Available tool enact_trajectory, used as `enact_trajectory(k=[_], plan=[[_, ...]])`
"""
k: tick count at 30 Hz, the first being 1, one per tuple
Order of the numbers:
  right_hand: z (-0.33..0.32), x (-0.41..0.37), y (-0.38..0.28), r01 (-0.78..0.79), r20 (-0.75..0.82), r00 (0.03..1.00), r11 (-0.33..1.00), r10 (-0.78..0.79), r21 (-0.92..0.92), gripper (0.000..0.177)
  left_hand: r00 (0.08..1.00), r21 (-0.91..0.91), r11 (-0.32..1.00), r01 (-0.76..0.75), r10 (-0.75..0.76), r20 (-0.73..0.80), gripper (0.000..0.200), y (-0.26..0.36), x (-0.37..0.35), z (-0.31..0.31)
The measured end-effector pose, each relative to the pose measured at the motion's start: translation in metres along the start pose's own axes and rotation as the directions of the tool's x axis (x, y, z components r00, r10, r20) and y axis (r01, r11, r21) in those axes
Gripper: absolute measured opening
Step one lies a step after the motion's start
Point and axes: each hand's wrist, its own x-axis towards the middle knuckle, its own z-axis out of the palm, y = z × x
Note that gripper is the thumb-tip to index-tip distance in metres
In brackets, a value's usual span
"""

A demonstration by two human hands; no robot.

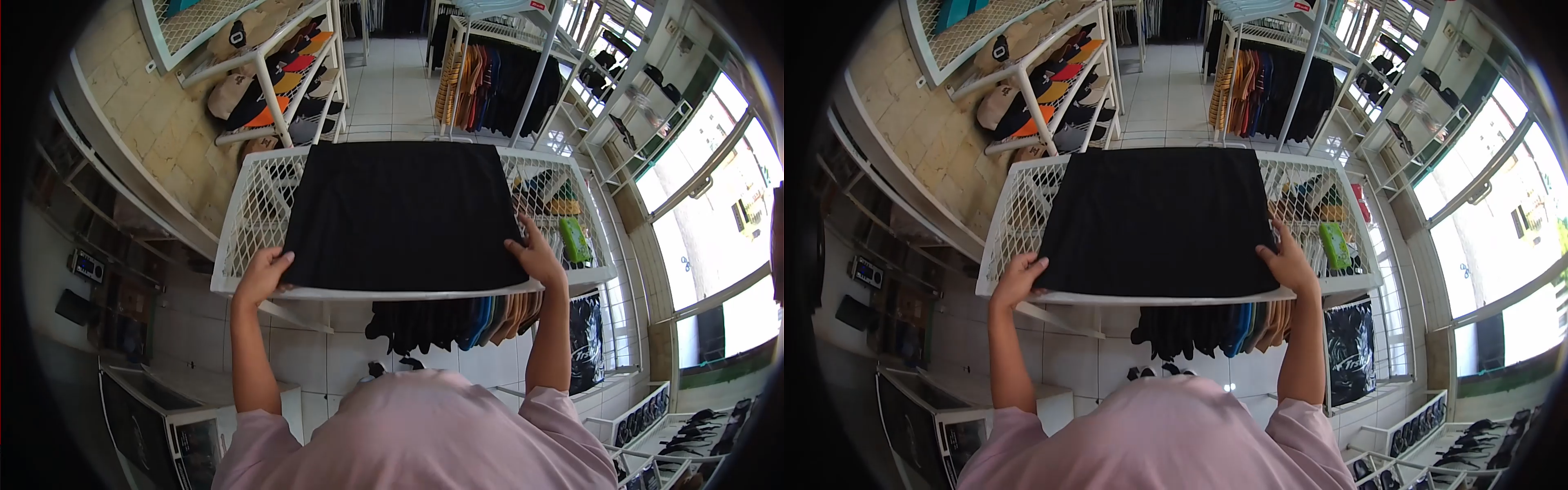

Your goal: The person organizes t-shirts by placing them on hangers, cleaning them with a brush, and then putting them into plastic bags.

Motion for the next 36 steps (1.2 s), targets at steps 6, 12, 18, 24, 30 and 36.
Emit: enact_trajectory(k=[6,12,18,24,30,36], plan=[[-0.028,-0.06,-0.065,0.06,-0.148,0.989,0.95,-0.015,0.307,0.061,0.963,-0.23,0.947,-0.226,0.18,-0.202,0.024,0.02,-0.051,0.003],[-0.021,-0.09,0.023,-0.024,-0.207,0.978,0.995,0.003,-0.099,0.068,0.974,-0.115,0.982,-0.151,0.128,-0.189,0.027,-0.056,-0.046,0.043],[-0.029,-0.119,0.022,-0.03,-0.23,0.973,0.987,-0.008,-0.161,0.069,0.962,-0.119,0.983,-0.143,0.11,-0.25,0.026,-0.068,-0.063,0.053],[-0.019,-0.146,0.045,0.079,-0.256,0.959,0.983,-0.12,-0.164,0.08,0.919,-0.16,0.979,-0.126,0.055,-0.391,0.027,-0.117,-0.076,0.08],[0.018,-0.175,0.019,0.237,-0.416,0.868,0.962,-0.273,-0.137,0.061,0.805,-0.259,0.96,-0.109,-0.067,-0.589,0.032,-0.125,-0.125,0.131],[0.1,-0.178,0.003,0.534,0.068,0.846,0.841,-0.53,-0.092,0.035,0.87,-0.409,0.912,0.001,-0.203,-0.449,0.029,-0.177,-0.177,0.185]])
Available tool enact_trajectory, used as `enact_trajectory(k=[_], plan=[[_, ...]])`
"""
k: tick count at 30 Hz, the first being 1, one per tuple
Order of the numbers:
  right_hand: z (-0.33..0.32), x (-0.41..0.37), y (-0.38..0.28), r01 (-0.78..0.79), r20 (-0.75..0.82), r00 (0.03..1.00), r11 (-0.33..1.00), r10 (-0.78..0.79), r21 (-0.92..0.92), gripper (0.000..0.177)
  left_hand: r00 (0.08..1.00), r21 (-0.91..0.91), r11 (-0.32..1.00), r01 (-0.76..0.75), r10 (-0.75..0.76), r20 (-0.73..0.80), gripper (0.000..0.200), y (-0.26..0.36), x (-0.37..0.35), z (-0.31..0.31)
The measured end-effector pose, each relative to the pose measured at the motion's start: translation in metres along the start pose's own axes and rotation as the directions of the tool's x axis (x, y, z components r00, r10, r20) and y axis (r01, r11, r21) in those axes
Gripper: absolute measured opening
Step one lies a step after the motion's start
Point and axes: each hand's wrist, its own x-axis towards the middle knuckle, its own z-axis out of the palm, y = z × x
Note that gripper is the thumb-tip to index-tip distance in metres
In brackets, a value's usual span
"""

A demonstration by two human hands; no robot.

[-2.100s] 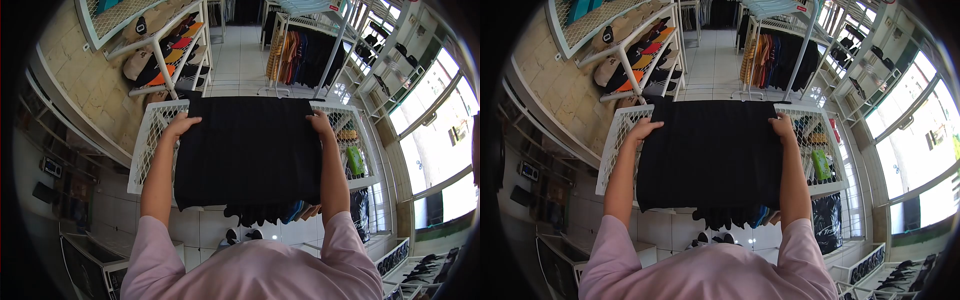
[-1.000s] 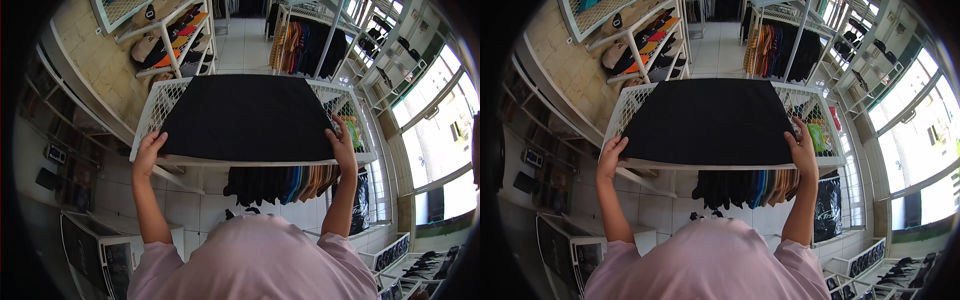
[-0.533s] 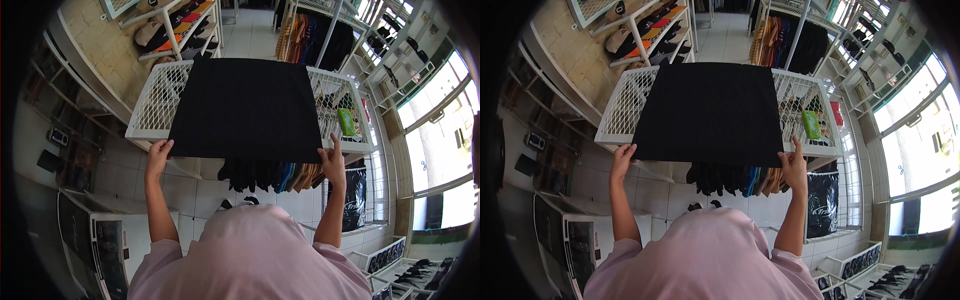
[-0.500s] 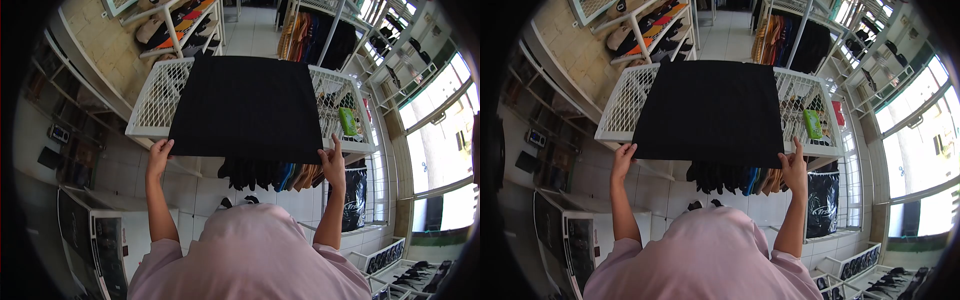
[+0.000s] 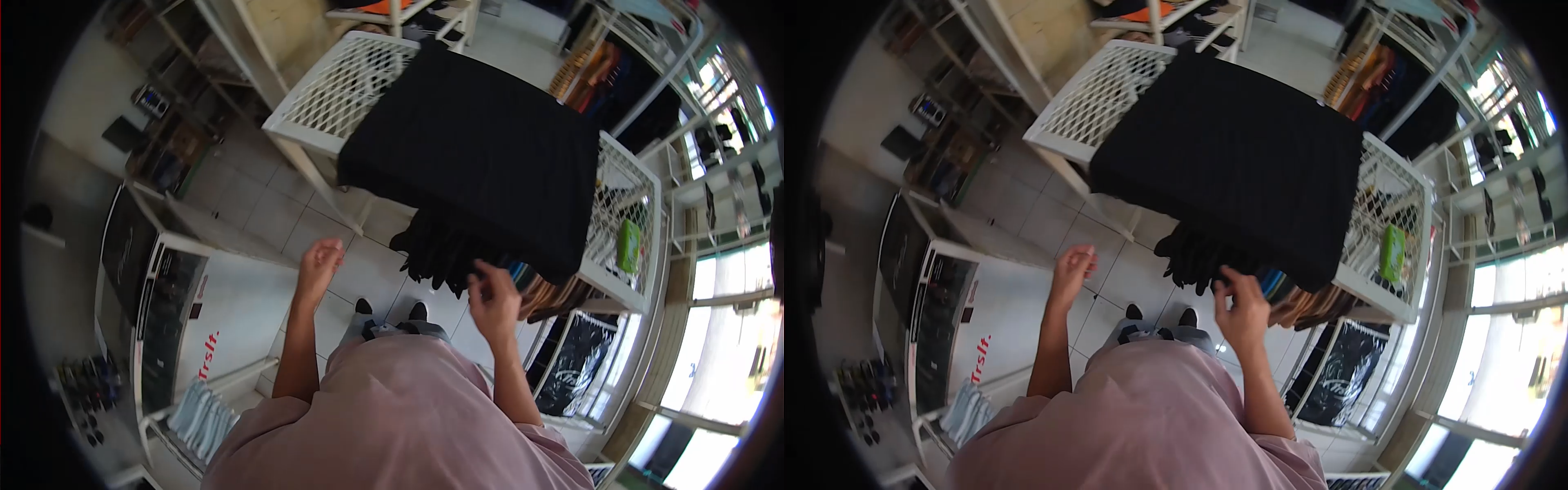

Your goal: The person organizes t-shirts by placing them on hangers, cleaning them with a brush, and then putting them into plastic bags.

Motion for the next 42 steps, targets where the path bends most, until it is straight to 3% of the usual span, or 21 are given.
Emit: enact_trajectory(k=[3,5,8,12,14,18,21,24,27,30,33,37,40,42], plan=[[0.05,0.005,-0.025,-0.024,0.298,0.954,0.989,-0.02,0.145,0.028,1.0,-0.047,0.999,0.012,-0.013,-0.015,0.028,-0.029,-0.027,-0.016],[0.091,0.008,-0.043,0.053,0.42,0.898,0.981,-0.128,0.187,0.026,0.996,-0.039,0.999,0.004,-0.007,-0.084,0.03,-0.037,-0.048,-0.036],[0.157,0.005,-0.077,0.184,0.559,0.77,0.946,-0.308,0.268,0.023,0.968,0.104,0.994,-0.021,0.047,-0.248,0.031,-0.068,-0.071,-0.082],[0.244,-0.015,-0.15,0.297,0.678,0.532,0.861,-0.508,0.412,0.024,0.857,0.058,0.997,0.058,-0.02,-0.514,0.033,-0.092,-0.127,-0.154],[0.286,-0.036,-0.192,0.327,0.686,0.397,0.793,-0.609,0.515,0.026,0.768,0.014,0.994,0.105,-0.072,-0.637,0.034,-0.101,-0.165,-0.19],[0.34,-0.094,-0.294,0.286,0.752,0.085,0.739,-0.654,0.61,0.023,0.491,-0.096,0.985,0.141,-0.153,-0.858,0.033,-0.139,-0.238,-0.249],[0.38,-0.149,-0.362,0.23,0.656,-0.111,0.622,-0.747,0.748,0.022,0.237,-0.104,0.975,0.197,-0.15,-0.96,0.03,-0.166,-0.284,-0.283],[0.424,-0.208,-0.42,0.177,0.58,-0.24,0.552,-0.779,0.815,0.021,0.055,-0.087,0.965,0.249,-0.103,-0.993,0.028,-0.165,-0.323,-0.318],[0.476,-0.272,-0.467,0.088,0.512,-0.279,0.509,-0.812,0.856,0.02,-0.02,-0.034,0.965,0.259,-0.029,-0.999,0.027,-0.165,-0.352,-0.354],[0.517,-0.324,-0.508,0.116,0.384,-0.247,0.367,-0.89,0.923,0.02,-0.109,0.009,0.948,0.318,0.047,-0.993,0.026,-0.179,-0.363,-0.392],[0.548,-0.362,-0.541,0.109,0.316,-0.28,0.296,-0.907,0.949,0.025,-0.139,0.015,0.927,0.374,0.072,-0.988,0.024,-0.187,-0.366,-0.417],[0.574,-0.402,-0.567,0.222,0.432,-0.416,0.372,-0.8,0.902,0.043,-0.117,-0.01,0.911,0.413,0.042,-0.992,0.028,-0.185,-0.367,-0.43],[0.586,-0.416,-0.573,0.176,0.645,-0.516,0.667,-0.564,0.724,0.049,-0.118,-0.022,0.919,0.394,0.026,-0.993,0.032,-0.185,-0.371,-0.431],[0.594,-0.424,-0.568,0.14,0.633,-0.464,0.655,-0.619,0.743,0.051,-0.122,-0.034,0.923,0.382,0.014,-0.992,0.033,-0.185,-0.373,-0.43]])
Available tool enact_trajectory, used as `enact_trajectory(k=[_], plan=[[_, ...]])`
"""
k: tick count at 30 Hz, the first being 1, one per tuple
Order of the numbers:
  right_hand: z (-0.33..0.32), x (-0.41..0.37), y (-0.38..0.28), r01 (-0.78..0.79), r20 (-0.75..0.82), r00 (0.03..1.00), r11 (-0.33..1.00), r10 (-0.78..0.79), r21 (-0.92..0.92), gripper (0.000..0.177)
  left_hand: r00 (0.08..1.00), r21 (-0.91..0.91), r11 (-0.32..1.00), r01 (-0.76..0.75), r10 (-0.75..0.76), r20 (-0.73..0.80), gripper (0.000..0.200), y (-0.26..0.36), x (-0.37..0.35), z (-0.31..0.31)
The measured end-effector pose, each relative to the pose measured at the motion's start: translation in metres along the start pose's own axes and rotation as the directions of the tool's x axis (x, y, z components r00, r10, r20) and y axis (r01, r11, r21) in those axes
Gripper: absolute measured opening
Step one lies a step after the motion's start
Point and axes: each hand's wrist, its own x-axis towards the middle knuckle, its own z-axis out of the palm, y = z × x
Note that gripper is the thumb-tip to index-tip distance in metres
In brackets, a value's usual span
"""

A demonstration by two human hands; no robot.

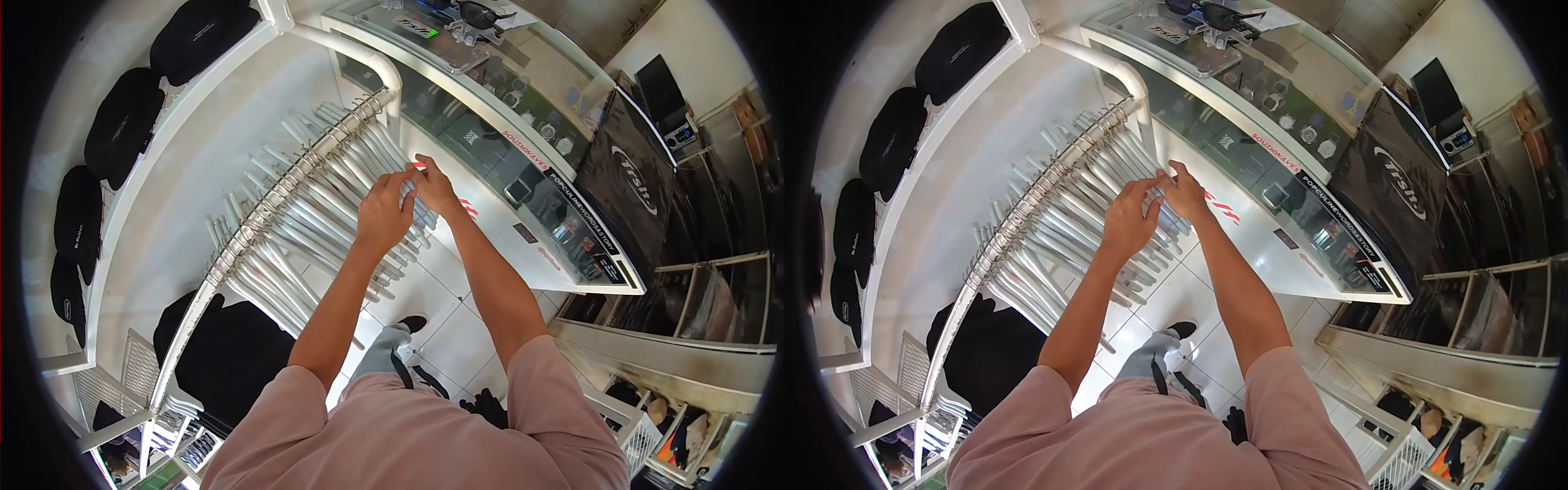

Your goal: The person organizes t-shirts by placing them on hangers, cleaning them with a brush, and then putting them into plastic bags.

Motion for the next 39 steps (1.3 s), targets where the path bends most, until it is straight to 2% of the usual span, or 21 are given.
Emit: enact_trajectory(k=[2,5,8,14,15,18,19,22,24,26,27,30,31,34,35,37,38,39], plan=[[-0.006,-0.012,-0.011,0.056,-0.093,0.994,0.998,-0.059,-0.038,0.047,1.0,-0.013,1.0,-0.004,0.004,-0.001,0.034,-0.001,-0.001,-0.003],[-0.017,-0.031,-0.02,0.166,-0.218,0.947,0.94,-0.236,-0.3,0.038,1.0,-0.031,0.999,-0.02,0.019,-0.016,0.036,-0.003,-0.002,-0.002],[-0.031,-0.053,-0.032,0.181,-0.32,0.902,0.926,-0.291,-0.33,0.031,0.999,-0.027,0.999,-0.035,0.034,-0.037,0.036,-0.004,-0.004,-0.003],[-0.081,-0.119,-0.041,0.181,-0.451,0.848,0.951,-0.279,-0.25,0.026,0.999,-0.112,0.993,-0.028,0.024,-0.04,0.035,0.032,-0.018,-0.006],[-0.092,-0.14,-0.04,0.158,-0.467,0.843,0.952,-0.268,-0.261,0.026,0.997,-0.101,0.993,-0.061,0.056,-0.054,0.04,0.039,-0.022,-0.002],[-0.125,-0.215,-0.025,0.12,-0.531,0.809,0.956,-0.251,-0.269,0.024,0.944,-0.09,0.946,-0.312,0.297,-0.146,0.046,0.075,-0.036,0.006],[-0.137,-0.246,-0.025,0.093,-0.55,0.803,0.96,-0.229,-0.265,0.022,0.934,-0.102,0.933,-0.345,0.33,-0.134,0.054,0.087,-0.043,0.013],[-0.162,-0.338,-0.017,-0.004,-0.628,0.763,0.972,-0.15,-0.237,0.019,0.83,0.063,0.832,-0.551,0.554,-0.059,0.054,0.129,-0.061,0.027],[-0.171,-0.397,-0.011,-0.085,-0.694,0.714,0.974,-0.087,-0.209,0.018,0.723,-0.097,0.73,-0.677,0.684,0.095,0.051,0.141,-0.072,0.05],[-0.175,-0.456,-0.007,-0.177,-0.768,0.64,0.968,-0.022,-0.175,0.018,0.632,-0.301,0.72,-0.625,0.694,0.345,0.046,0.167,-0.094,0.066],[-0.174,-0.484,0.0,-0.205,-0.818,0.574,0.96,-0.038,-0.188,0.023,0.584,-0.365,0.669,-0.647,0.743,0.326,0.044,0.186,-0.11,0.075],[-0.167,-0.559,-0.013,-0.422,-0.912,0.405,0.871,-0.066,-0.251,0.036,0.417,-0.491,0.573,-0.656,0.817,0.397,0.042,0.23,-0.169,0.1],[-0.16,-0.582,-0.008,-0.476,-0.939,0.332,0.843,-0.091,-0.25,0.048,0.351,-0.543,0.507,-0.669,0.86,0.371,0.044,0.244,-0.193,0.109],[-0.138,-0.657,0.0,-0.632,-0.985,0.143,0.757,-0.099,-0.168,0.044,0.146,-0.73,0.412,-0.545,0.904,0.401,0.046,0.296,-0.271,0.113],[-0.129,-0.684,0.0,-0.671,-0.99,0.094,0.728,-0.102,-0.139,0.049,0.103,-0.8,0.456,-0.39,0.885,0.454,0.044,0.314,-0.297,0.106],[-0.106,-0.739,-0.002,-0.74,-0.998,0.005,0.671,-0.06,-0.043,0.048,0.046,-0.893,0.438,-0.102,0.899,0.435,0.044,0.315,-0.345,0.137],[-0.094,-0.765,-0.003,-0.764,-0.998,-0.037,0.645,-0.041,0.002,0.047,0.022,-0.899,0.435,0.044,0.899,0.436,0.048,0.313,-0.368,0.155],[-0.08,-0.791,-0.006,-0.774,-0.995,-0.092,0.631,-0.037,0.048,0.048,0.02,-0.846,0.497,0.193,0.86,0.51,0.056,0.314,-0.392,0.163]])
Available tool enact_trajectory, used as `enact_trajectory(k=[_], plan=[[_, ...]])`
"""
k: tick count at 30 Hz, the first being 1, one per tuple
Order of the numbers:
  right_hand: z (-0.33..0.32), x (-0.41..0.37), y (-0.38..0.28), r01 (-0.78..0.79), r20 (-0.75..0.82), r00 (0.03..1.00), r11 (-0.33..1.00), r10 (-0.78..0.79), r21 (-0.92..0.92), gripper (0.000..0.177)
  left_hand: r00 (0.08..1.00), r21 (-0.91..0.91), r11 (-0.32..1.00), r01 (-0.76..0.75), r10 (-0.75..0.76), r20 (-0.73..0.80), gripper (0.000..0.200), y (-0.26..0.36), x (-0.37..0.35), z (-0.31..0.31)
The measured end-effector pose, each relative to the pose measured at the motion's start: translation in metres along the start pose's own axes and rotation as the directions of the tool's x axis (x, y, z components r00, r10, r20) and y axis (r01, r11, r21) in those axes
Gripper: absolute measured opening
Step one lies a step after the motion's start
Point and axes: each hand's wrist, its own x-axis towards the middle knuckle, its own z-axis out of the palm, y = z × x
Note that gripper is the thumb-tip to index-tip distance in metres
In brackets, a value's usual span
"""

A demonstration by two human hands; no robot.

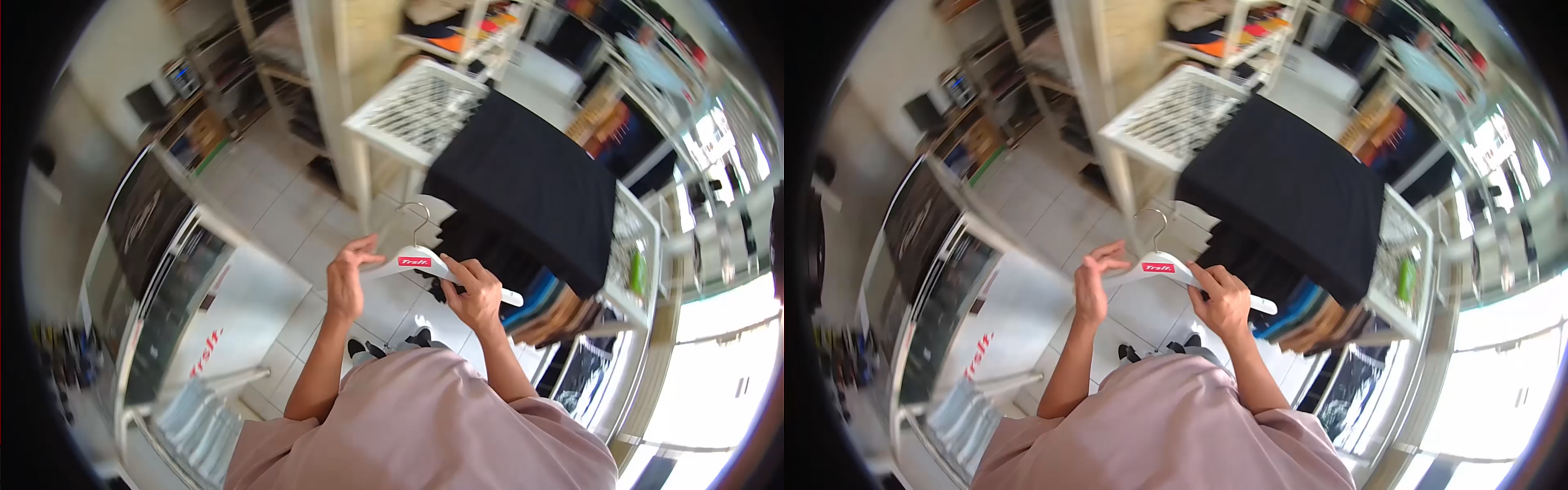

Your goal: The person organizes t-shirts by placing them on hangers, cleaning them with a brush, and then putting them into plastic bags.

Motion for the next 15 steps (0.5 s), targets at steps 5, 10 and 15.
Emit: enact_trajectory(k=[5,10,15], plan=[[-0.072,-0.056,0.072,-0.278,-0.129,0.956,0.956,0.265,-0.097,0.047,0.922,0.432,0.815,-0.386,0.347,0.17,0.057,-0.027,0.043,0.084],[-0.108,-0.092,0.099,-0.459,-0.205,0.882,0.874,0.425,-0.161,0.051,0.784,0.483,0.619,-0.619,0.452,0.424,0.016,-0.032,0.075,0.161],[-0.115,-0.105,0.098,-0.496,-0.234,0.862,0.844,0.451,-0.202,0.054,0.629,0.467,0.421,-0.777,0.508,0.588,0.045,-0.046,0.117,0.186]])
